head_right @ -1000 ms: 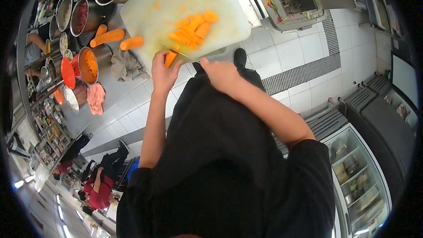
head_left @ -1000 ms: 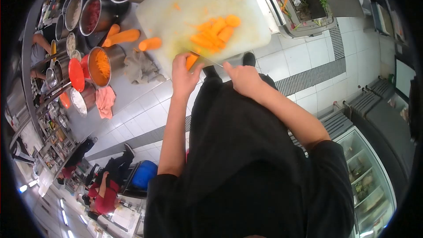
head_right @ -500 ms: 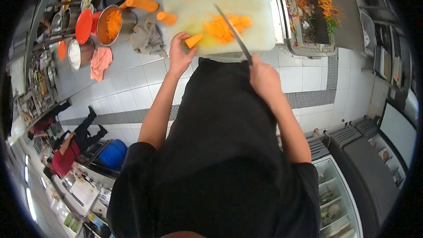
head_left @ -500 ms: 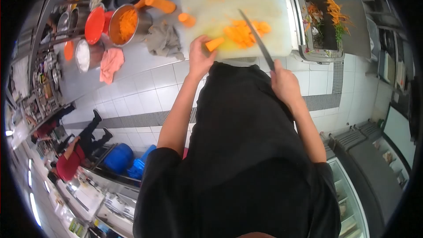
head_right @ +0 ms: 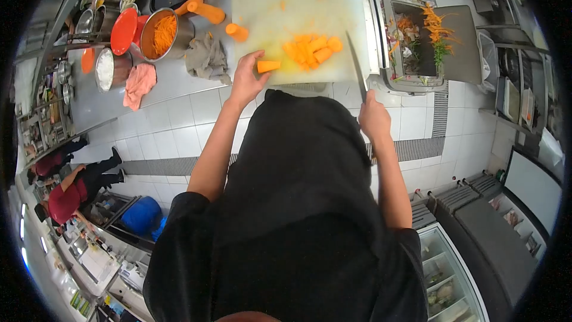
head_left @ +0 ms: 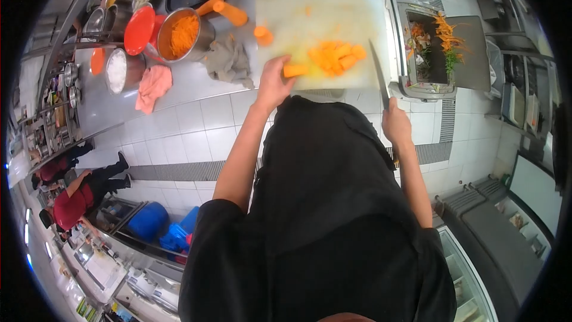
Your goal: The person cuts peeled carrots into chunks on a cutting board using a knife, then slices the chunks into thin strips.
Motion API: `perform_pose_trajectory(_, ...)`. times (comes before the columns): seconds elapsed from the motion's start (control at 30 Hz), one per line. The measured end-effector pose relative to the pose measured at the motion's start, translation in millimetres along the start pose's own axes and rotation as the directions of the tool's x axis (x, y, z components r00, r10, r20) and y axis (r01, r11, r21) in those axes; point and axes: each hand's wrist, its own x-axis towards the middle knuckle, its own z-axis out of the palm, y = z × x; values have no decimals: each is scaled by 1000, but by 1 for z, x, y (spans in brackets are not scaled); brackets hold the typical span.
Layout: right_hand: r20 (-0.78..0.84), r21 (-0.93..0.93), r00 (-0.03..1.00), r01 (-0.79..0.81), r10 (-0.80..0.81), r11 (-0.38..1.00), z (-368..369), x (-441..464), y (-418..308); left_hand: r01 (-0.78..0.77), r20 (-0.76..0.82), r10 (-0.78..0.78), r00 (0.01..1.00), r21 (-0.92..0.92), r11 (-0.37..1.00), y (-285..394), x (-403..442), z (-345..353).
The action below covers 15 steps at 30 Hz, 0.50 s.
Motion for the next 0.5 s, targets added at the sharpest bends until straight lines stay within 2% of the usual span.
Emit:
perform_pose_trajectory(0.03, -2, 20, 1000, 9, -9, 1000, 4, 0, -1, -16, -2, 16, 1000, -3, 1000, 4, 4, -1)
perform_pose_trajectory(0.1, -17, 38, 1000, 3, -3, 999, 10, 4, -4, -139, 113, 122, 986, 156, 978, 6, 11, 0)
perform_pose_trajectory(0.13, -25, 43, 1000, -7, 8, 999, 12, 6, -6, -157, 109, 141, 984, 152, 976, 8, 15, 0)
perform_pose_trajectory(0.2, -53, 57, 999, -5, 8, 998, 16, 9, -9, -232, 273, 159, 949, 258, 938, 10, 18, 0)
perform_pose_trajectory(0.33, -81, 128, 997, 6, 4, 992, 29, 20, -7, -306, 265, 232, 936, 282, 909, 15, 26, 5)
perform_pose_trajectory(0.4, -76, 138, 997, 14, -4, 990, 29, 20, -8, -249, 172, 216, 961, 203, 947, 26, 28, 4)
perform_pose_trajectory(0.43, -89, 140, 996, 15, -2, 990, 30, 19, -8, -270, 167, 238, 957, 204, 941, 34, 27, 4)
perform_pose_trajectory(0.47, -119, 146, 993, 19, -1, 989, 30, 18, -8, -90, 104, 85, 991, 43, 995, 42, 28, 4)
perform_pose_trajectory(0.5, -114, 150, 993, 20, -3, 988, 30, 18, -7, 82, 68, -74, 995, -131, 988, 48, 32, 5)
